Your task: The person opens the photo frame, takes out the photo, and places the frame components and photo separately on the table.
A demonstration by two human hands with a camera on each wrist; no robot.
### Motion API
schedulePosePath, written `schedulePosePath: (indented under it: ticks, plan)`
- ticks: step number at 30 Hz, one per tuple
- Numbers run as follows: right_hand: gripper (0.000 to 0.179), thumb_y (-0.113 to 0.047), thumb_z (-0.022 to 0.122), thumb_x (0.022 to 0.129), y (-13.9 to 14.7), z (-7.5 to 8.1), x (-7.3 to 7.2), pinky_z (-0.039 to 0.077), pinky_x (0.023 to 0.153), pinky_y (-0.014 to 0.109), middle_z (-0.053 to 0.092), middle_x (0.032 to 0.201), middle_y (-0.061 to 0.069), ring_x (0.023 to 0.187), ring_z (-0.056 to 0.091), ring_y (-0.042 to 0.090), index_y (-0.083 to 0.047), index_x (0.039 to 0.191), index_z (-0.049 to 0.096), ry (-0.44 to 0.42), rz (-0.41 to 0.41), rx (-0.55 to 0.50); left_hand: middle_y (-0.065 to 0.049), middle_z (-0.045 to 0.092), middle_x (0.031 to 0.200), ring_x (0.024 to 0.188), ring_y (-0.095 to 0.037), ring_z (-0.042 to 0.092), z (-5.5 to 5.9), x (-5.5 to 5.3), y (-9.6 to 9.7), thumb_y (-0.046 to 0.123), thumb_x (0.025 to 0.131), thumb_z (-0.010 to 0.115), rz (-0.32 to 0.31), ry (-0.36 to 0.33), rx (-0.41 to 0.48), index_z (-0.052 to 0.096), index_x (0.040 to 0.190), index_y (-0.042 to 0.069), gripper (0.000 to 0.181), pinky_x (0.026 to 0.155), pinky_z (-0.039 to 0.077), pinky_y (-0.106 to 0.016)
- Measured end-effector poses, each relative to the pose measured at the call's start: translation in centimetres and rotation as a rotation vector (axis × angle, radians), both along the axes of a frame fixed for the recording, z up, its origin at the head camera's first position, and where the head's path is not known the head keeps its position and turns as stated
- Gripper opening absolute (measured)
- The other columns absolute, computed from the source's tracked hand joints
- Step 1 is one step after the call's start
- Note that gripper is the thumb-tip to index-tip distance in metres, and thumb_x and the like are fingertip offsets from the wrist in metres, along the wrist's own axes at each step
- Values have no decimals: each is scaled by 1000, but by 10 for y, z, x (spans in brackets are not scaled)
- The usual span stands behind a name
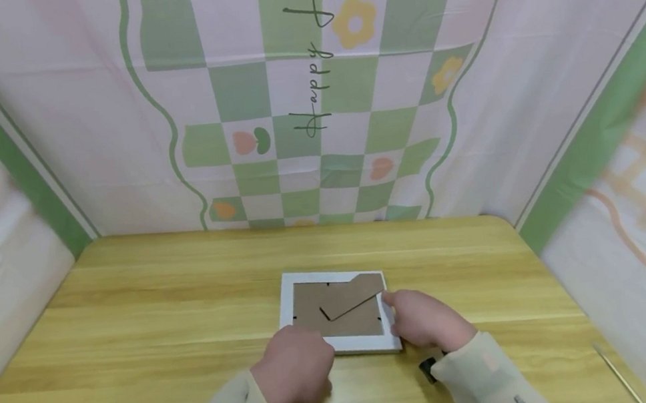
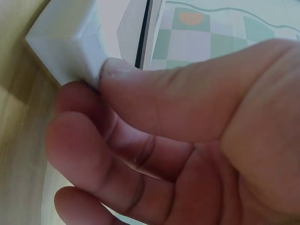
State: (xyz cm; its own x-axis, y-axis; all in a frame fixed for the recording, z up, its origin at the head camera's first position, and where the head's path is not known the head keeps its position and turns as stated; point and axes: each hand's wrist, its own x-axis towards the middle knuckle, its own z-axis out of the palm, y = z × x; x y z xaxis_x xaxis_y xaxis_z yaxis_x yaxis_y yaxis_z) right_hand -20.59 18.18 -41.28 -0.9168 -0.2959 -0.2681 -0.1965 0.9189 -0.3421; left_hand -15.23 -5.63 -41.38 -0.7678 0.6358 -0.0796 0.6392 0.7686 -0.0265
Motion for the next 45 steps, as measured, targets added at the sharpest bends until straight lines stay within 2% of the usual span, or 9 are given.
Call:
schedulePosePath:
  ticks: [8, 15, 21, 26, 32, 36, 39, 43, 45]
  plan:
    - [57, 0, 67, 87, 2, -1, -1, 47, 82, 43, 58, 133, 23, 87, 57, 22, 6, 141, 50, -7, 16, 8, 5, 43, 54, 49, -14, 40, 0, 1, 0, 20, 75, 69, 2, 4, 5, 47, 52, 19, 31, 47, 40, -35]
    - [58, 0, 66, 88, 3, -1, -1, 46, 78, 41, 58, 133, 24, 63, 50, 19, 6, 143, 48, -23, 15, -13, 5, 43, 53, 48, -13, 40, 1, 2, 0, 25, 77, 71, -2, 6, -4, 47, 52, 20, 35, 47, 39, -35]
    - [57, 0, 67, 88, 3, 1, -1, 46, 79, 41, 58, 133, 23, 74, 55, 18, 6, 142, 50, -19, 13, -11, 4, 47, 56, 50, -15, 44, 0, 3, 3, 40, 81, 73, 9, -9, -24, 50, 53, 20, 42, 48, 41, -35]
    - [57, 0, 68, 88, 2, 1, -1, 46, 78, 41, 59, 132, 23, 73, 54, 19, 5, 142, 51, -17, 7, -13, 5, 48, 56, 51, -15, 44, 1, 5, 4, 42, 82, 73, 11, -3, -37, 51, 54, 20, 42, 49, 41, -35]
    - [56, -1, 69, 88, 2, 0, -1, 48, 83, 43, 59, 132, 23, 83, 57, 20, 6, 141, 51, -4, 13, 3, 6, 48, 57, 52, -14, 46, 2, 4, 2, 47, 83, 72, 9, -21, -37, 54, 56, 20, 43, 51, 42, -35]
    - [56, -2, 69, 88, 2, 0, -1, 49, 87, 45, 60, 131, 23, 86, 58, 21, 6, 140, 51, -1, 16, 8, 7, 46, 56, 52, -12, 45, 4, -4, -7, 48, 84, 72, 2, -43, 15, 50, 55, 21, 45, 48, 42, -34]
    - [56, -1, 69, 88, 3, -1, -1, 48, 85, 44, 60, 131, 23, 84, 57, 21, 6, 141, 51, -6, 11, 5, 9, 43, 55, 51, -10, 43, 4, -11, -17, 46, 84, 72, -34, -48, 73, 48, 53, 22, 46, 46, 41, -33]
    - [56, -1, 68, 88, 3, -1, -1, 48, 84, 44, 59, 131, 23, 85, 58, 21, 6, 141, 51, -4, 11, 2, 11, 41, 54, 52, -8, 41, 2, -21, -32, 37, 86, 71, -83, -43, 180, 47, 54, 20, 43, 47, 41, -31]
    - [56, -1, 68, 88, 3, -1, -1, 48, 86, 44, 59, 132, 23, 89, 58, 21, 6, 141, 51, 0, 12, 5, 11, 39, 53, 51, -7, 39, 0, -26, -39, 31, 89, 70, -83, -53, 249, 47, 56, 20, 41, 48, 40, -30]
